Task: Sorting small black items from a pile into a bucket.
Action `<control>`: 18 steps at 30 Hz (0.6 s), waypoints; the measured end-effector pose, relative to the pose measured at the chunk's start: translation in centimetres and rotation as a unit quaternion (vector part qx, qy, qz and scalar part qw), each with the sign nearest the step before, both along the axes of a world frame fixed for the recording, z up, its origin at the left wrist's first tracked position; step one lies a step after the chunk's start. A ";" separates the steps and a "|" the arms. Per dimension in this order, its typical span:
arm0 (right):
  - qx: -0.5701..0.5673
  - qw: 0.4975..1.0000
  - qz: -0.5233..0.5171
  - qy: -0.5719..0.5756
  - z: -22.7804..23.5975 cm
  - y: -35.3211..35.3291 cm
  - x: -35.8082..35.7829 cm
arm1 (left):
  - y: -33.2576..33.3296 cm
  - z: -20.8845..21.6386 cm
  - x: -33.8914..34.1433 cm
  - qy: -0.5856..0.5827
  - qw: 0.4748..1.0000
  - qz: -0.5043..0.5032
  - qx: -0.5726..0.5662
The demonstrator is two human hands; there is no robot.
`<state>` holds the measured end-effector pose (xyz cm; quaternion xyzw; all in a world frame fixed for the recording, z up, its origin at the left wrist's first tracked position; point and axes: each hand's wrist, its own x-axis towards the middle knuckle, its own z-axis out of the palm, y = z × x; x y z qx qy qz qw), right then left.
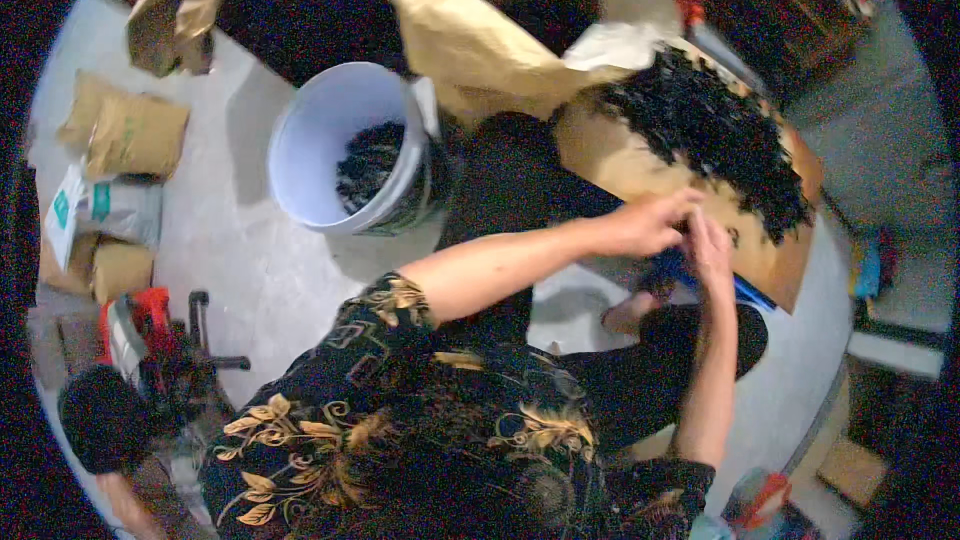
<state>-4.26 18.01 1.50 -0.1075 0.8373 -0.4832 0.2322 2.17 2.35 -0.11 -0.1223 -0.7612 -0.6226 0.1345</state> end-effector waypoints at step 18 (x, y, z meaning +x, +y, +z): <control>-0.135 0.984 0.111 -0.025 0.6 -0.7 1.9 | -1.3 0.7 -0.8 -0.255 0.944 -0.088 0.193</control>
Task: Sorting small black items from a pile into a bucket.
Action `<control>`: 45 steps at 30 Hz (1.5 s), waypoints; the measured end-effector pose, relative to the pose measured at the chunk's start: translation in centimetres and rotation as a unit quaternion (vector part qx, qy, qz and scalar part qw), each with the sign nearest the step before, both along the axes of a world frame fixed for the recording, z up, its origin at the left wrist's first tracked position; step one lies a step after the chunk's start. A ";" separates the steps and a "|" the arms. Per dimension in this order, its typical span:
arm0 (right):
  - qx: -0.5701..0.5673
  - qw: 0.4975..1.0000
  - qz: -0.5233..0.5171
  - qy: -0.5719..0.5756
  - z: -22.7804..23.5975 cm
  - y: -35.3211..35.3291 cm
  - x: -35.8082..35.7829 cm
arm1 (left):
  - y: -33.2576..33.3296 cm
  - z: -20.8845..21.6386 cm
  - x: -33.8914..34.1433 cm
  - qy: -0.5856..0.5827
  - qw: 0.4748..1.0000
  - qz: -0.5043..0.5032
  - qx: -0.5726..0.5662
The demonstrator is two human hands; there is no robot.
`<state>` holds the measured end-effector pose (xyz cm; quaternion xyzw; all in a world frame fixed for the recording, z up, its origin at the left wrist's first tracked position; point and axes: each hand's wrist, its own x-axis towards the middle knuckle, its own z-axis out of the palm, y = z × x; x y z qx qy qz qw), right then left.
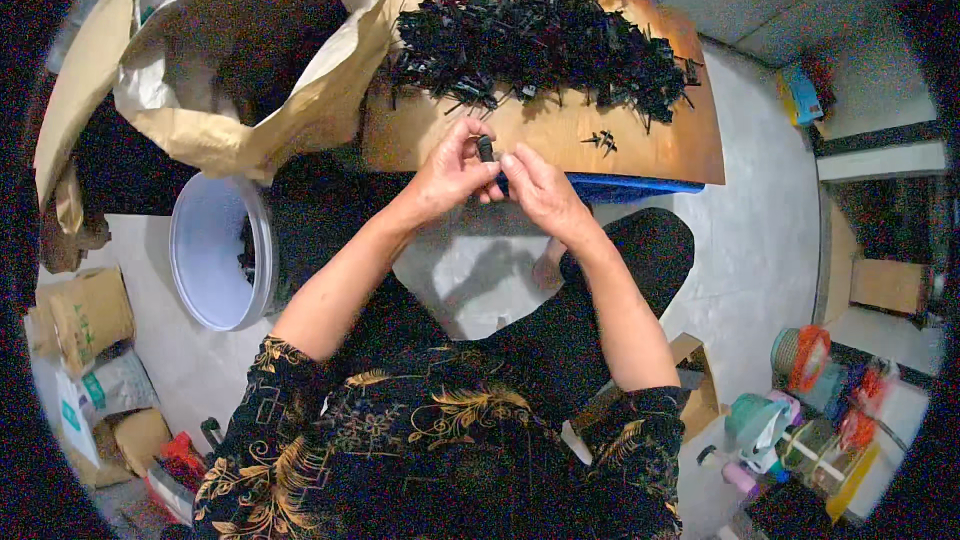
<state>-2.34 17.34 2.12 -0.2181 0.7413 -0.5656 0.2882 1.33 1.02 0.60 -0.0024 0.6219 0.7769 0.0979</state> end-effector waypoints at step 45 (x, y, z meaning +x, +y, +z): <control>0.025 0.998 0.014 0.048 0.5 -0.8 0.1 | -0.3 -0.1 0.2 0.010 0.991 0.014 -0.130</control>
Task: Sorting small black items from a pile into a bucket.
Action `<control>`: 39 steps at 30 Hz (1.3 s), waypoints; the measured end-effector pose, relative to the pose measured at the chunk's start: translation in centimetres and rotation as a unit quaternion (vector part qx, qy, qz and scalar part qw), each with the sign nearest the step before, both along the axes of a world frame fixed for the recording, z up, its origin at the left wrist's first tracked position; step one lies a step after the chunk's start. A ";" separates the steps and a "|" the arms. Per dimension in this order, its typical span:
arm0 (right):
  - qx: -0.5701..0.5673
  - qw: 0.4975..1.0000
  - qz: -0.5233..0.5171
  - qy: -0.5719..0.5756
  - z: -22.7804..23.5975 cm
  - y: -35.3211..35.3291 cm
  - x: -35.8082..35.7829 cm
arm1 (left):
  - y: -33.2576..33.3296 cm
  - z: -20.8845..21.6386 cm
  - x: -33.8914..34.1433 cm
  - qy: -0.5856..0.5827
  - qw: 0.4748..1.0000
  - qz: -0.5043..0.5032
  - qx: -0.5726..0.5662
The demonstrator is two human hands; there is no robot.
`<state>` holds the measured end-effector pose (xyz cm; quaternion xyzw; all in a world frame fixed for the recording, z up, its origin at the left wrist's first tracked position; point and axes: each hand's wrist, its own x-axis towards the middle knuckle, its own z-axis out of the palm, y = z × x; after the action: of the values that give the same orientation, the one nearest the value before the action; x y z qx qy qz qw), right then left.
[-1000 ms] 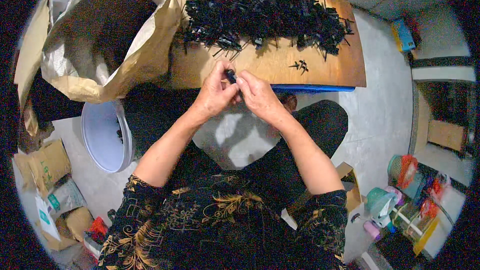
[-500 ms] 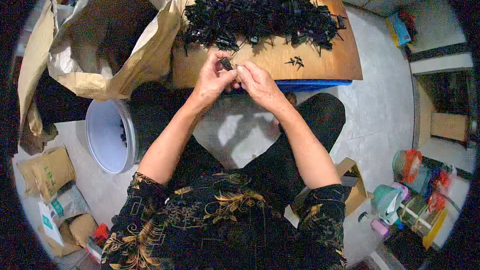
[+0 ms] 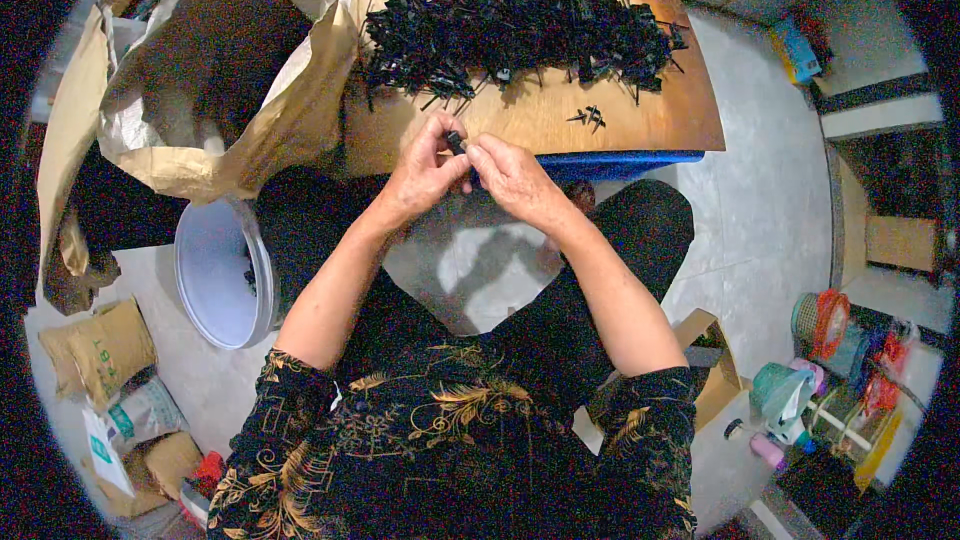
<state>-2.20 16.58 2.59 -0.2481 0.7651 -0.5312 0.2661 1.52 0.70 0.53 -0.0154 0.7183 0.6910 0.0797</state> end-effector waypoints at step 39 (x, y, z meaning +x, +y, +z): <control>-0.097 0.988 -0.067 -0.102 -0.6 0.1 0.3 | -0.2 3.9 1.4 -0.058 0.935 0.137 0.322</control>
<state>-1.86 16.69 2.03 -0.1655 0.6936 -0.6423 0.2812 2.93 0.50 4.46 -0.1272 0.4428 0.8872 0.0262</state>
